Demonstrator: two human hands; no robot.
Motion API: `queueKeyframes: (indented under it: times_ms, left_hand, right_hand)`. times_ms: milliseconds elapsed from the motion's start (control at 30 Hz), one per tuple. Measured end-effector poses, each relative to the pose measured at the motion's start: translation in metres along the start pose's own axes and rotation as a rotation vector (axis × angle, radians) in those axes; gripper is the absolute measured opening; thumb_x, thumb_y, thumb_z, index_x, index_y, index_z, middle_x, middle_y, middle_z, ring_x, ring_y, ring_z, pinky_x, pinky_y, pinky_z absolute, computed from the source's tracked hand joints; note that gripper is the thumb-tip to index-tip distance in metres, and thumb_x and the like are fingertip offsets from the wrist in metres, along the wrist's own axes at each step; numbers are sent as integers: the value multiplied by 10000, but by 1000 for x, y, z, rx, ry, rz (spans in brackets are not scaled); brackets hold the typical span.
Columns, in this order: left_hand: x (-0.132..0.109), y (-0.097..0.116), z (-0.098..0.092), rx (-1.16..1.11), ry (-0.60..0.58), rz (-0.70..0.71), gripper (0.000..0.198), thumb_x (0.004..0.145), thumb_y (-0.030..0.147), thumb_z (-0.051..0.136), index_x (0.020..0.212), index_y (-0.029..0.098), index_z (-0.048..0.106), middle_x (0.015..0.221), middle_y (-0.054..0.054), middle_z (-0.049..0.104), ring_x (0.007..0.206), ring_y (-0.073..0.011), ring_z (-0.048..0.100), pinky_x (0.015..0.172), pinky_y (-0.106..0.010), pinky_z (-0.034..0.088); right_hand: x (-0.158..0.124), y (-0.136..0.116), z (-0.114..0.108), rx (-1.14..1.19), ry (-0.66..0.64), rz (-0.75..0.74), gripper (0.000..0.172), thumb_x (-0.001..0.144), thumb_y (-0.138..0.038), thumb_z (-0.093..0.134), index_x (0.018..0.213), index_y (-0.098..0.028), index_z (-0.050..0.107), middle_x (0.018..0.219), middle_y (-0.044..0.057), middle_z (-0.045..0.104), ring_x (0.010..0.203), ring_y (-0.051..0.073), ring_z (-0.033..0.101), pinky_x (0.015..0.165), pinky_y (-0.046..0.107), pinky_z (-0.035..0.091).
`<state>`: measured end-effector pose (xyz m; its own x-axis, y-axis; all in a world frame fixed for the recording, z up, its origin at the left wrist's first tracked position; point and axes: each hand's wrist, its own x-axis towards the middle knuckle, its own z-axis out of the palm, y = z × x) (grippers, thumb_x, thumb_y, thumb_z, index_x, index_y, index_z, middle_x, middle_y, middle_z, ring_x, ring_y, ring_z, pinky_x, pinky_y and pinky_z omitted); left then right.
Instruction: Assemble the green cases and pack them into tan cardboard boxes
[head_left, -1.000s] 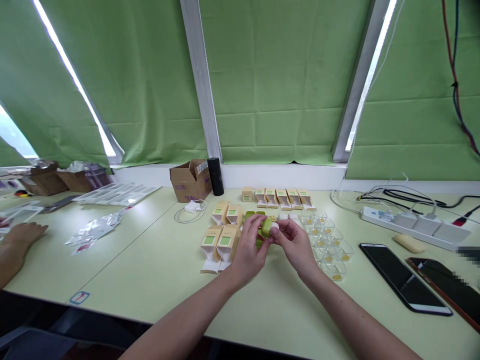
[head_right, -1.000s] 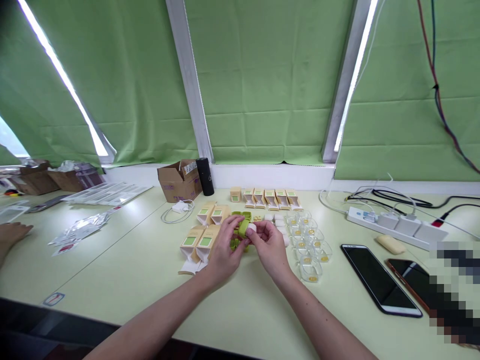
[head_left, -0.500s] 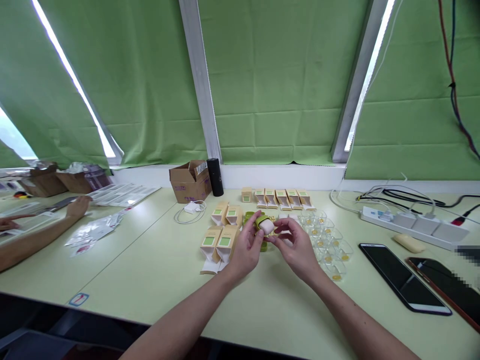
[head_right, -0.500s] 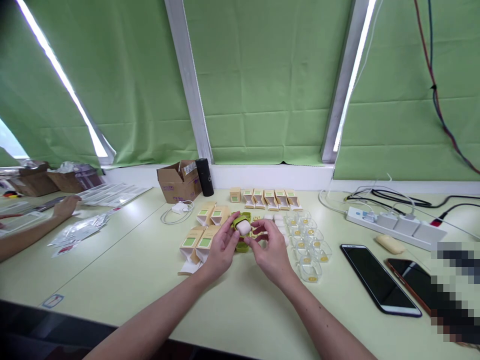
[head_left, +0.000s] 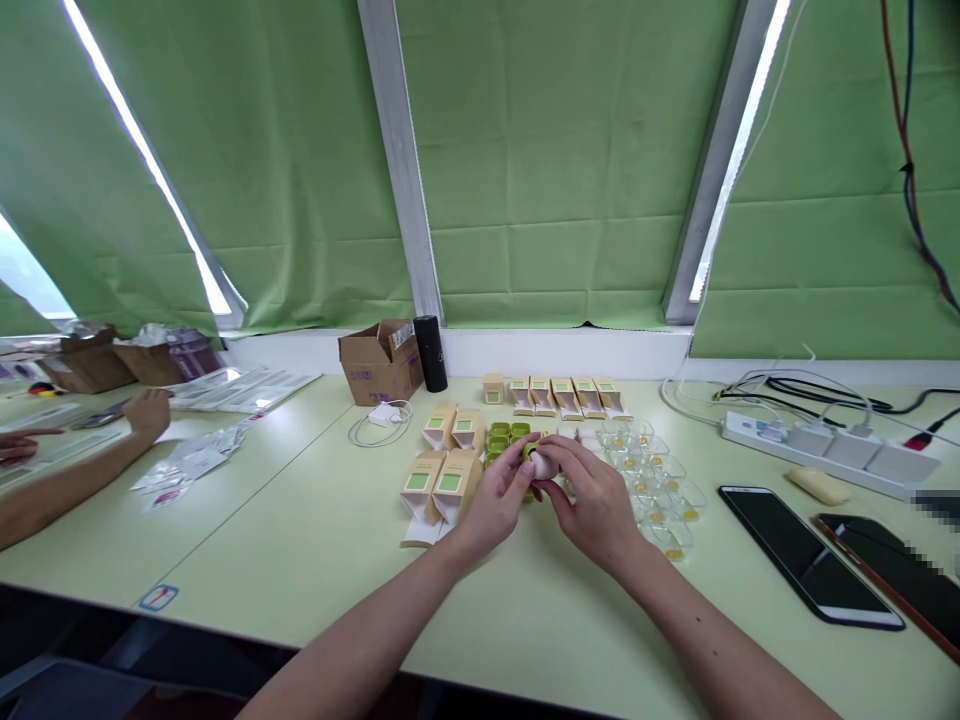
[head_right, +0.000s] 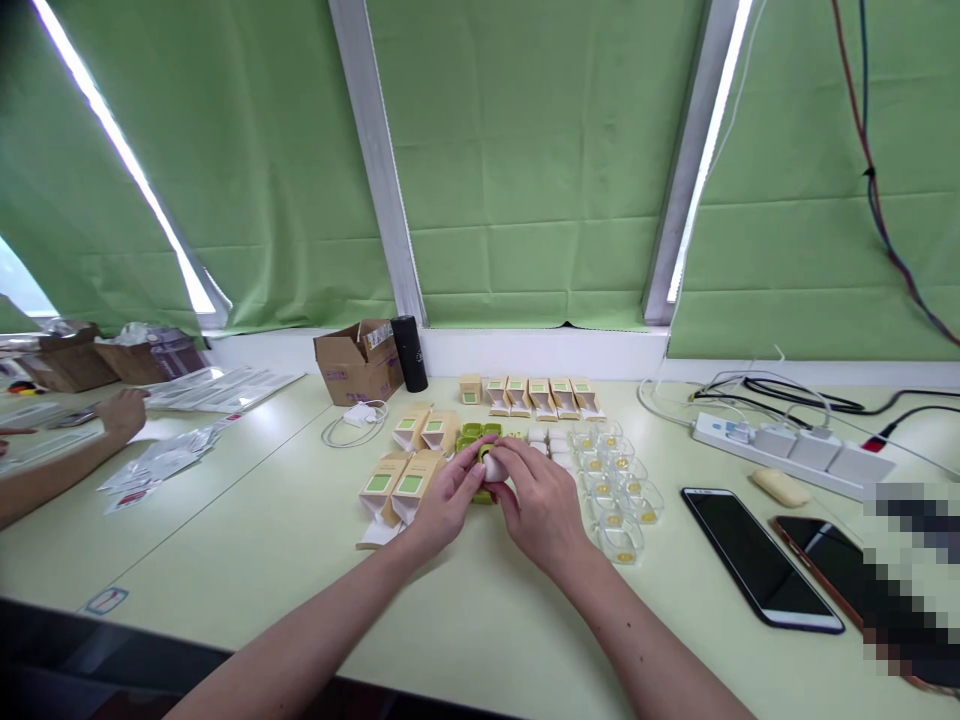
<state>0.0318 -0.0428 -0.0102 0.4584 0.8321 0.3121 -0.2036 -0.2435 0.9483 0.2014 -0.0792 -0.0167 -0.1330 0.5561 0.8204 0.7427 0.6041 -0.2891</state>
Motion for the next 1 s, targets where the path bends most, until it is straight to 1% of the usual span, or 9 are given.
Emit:
queueKeyframes:
  times_ms: [67, 200, 267, 467, 633, 733, 833, 1000]
  left_hand:
    - [0, 0, 0, -31, -5, -12, 680, 946, 632, 680, 1477, 215, 608, 1250, -130, 718, 885, -185, 697, 828, -349, 622]
    - [1, -3, -2, -107, 2, -10, 613, 925, 579, 733, 1422, 230, 649, 1294, -120, 717, 1082, -245, 714, 965, -395, 618]
    - [1, -4, -3, -129, 6, -10, 600, 917, 566, 749, 1404, 228, 653, 1315, -123, 713, 1129, -256, 710, 998, -402, 610]
    - [2, -7, -2, -120, -1, 10, 572, 931, 551, 743, 1365, 191, 651, 1295, -137, 718, 1077, -245, 725, 953, -377, 619]
    - [6, -14, 0, -56, 98, 45, 587, 913, 557, 760, 1340, 170, 649, 1209, -129, 748, 1059, -229, 723, 912, -323, 605]
    - [6, -15, 1, -17, 124, 72, 560, 925, 538, 750, 1337, 173, 649, 1196, -125, 751, 1085, -235, 717, 932, -331, 597]
    - [4, -13, 3, 16, 143, 84, 531, 952, 515, 720, 1349, 173, 639, 1181, -123, 752, 1039, -230, 719, 898, -335, 603]
    - [1, -14, 8, 11, 172, 107, 501, 957, 503, 710, 1332, 178, 638, 1207, -131, 750, 1048, -242, 722, 905, -350, 608]
  right_hand:
    - [0, 0, 0, 7, -11, -7, 369, 1013, -184, 563, 1363, -269, 642, 1359, 120, 737, 1239, 301, 716, 962, 464, 640]
    - [0, -2, 1, 28, -14, -22, 376, 1028, -175, 542, 1385, -260, 625, 1379, 129, 726, 1266, 302, 705, 1001, 475, 632]
    - [0, -2, 2, 22, -13, -33, 381, 1027, -164, 535, 1386, -255, 622, 1376, 135, 724, 1265, 303, 706, 1005, 476, 632]
    - [-1, -1, 5, -39, 21, -120, 361, 1037, -136, 506, 1381, -194, 602, 1335, 177, 716, 1219, 301, 718, 922, 455, 666]
    - [0, -5, 7, -107, 43, -144, 359, 1033, -105, 492, 1370, -177, 595, 1316, 189, 714, 1217, 303, 720, 876, 428, 678]
    - [0, -7, 8, -126, 45, -143, 361, 1040, -107, 483, 1376, -181, 591, 1323, 190, 711, 1232, 308, 715, 890, 433, 676]
    - [0, -6, 10, -133, 46, -149, 360, 1047, -112, 479, 1388, -175, 578, 1338, 201, 704, 1240, 315, 712, 925, 453, 667]
    - [-1, -5, 12, -135, 31, -156, 338, 1046, -97, 479, 1362, -168, 572, 1340, 207, 701, 1249, 319, 704, 933, 456, 665]
